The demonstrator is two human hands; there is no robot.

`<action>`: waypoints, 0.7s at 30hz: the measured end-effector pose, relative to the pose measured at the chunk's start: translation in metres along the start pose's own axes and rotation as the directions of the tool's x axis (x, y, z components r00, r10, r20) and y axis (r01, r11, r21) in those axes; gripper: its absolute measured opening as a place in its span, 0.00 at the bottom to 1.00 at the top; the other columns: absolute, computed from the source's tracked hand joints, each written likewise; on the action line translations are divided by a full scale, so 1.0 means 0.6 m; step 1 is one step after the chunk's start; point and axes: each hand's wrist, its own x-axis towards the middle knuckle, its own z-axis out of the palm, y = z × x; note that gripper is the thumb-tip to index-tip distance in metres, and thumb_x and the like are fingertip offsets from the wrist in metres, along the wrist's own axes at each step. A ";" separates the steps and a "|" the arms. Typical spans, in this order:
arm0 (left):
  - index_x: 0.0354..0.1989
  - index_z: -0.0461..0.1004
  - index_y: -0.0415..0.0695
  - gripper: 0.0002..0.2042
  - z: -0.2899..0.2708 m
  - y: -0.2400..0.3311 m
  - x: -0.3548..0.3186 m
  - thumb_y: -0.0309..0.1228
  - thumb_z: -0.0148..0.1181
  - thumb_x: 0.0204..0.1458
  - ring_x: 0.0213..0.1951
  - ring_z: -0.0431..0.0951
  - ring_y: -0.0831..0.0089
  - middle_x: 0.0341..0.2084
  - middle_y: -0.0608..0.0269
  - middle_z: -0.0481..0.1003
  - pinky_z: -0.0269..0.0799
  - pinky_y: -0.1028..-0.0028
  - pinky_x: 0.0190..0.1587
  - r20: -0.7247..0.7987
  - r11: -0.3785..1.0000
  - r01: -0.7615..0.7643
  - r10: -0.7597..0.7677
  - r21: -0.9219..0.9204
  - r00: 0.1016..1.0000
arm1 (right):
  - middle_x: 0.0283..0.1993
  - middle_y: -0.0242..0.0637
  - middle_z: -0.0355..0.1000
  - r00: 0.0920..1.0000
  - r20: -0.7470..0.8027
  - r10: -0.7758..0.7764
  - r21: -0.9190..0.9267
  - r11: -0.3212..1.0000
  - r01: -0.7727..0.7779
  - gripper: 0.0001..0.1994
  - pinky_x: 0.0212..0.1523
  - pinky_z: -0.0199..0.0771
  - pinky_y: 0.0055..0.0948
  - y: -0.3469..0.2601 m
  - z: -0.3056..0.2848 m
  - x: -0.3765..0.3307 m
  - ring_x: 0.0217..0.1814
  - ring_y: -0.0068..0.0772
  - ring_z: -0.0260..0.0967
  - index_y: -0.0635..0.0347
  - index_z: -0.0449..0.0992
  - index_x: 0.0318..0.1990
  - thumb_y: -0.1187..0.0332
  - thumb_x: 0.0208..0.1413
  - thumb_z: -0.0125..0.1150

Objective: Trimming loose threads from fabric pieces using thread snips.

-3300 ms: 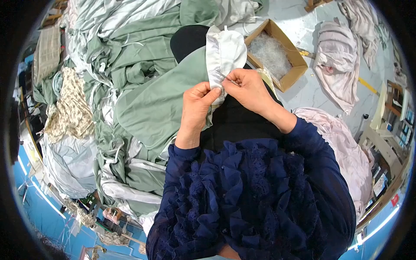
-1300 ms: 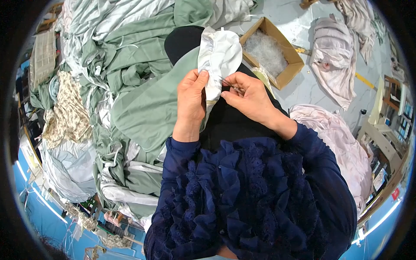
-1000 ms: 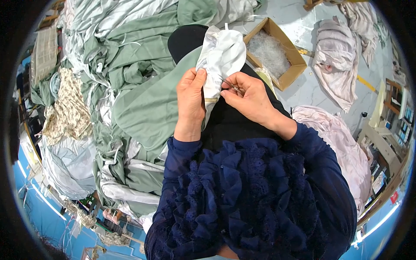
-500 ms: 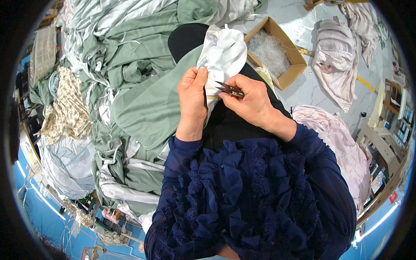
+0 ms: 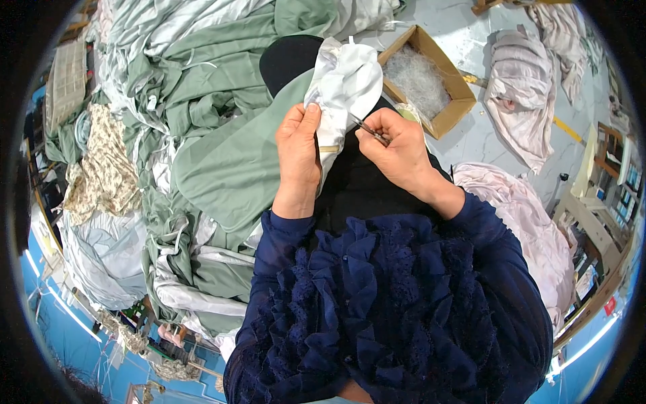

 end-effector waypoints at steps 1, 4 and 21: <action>0.34 0.73 0.38 0.08 0.000 0.000 0.001 0.28 0.53 0.64 0.27 0.73 0.84 0.29 0.66 0.76 0.70 0.80 0.30 0.002 1.000 -0.001 0.001 -0.008 1.000 | 0.28 0.21 0.69 1.000 0.000 0.000 0.000 1.000 0.000 0.04 0.27 0.58 0.15 -0.003 0.003 -0.001 0.28 0.08 0.59 0.62 0.71 0.32 0.77 0.56 0.61; 0.35 0.73 0.38 0.07 -0.001 -0.002 0.001 0.28 0.53 0.64 0.27 0.73 0.84 0.29 0.66 0.77 0.70 0.80 0.30 0.006 1.000 -0.002 0.002 -0.015 1.000 | 0.29 0.21 0.68 0.995 0.064 0.074 0.048 0.996 -0.077 0.05 0.28 0.58 0.14 -0.014 0.016 -0.003 0.28 0.07 0.58 0.62 0.71 0.32 0.77 0.57 0.61; 0.35 0.76 0.34 0.03 -0.037 -0.012 -0.037 0.22 0.58 0.58 0.24 0.67 0.90 0.23 0.73 0.74 0.61 0.84 0.27 0.107 0.908 -0.103 0.065 0.406 0.992 | 0.28 0.24 0.69 0.955 -0.114 -0.274 -0.235 0.941 0.242 0.09 0.31 0.62 0.18 -0.018 -0.035 0.111 0.29 0.13 0.61 0.65 0.80 0.41 0.71 0.55 0.65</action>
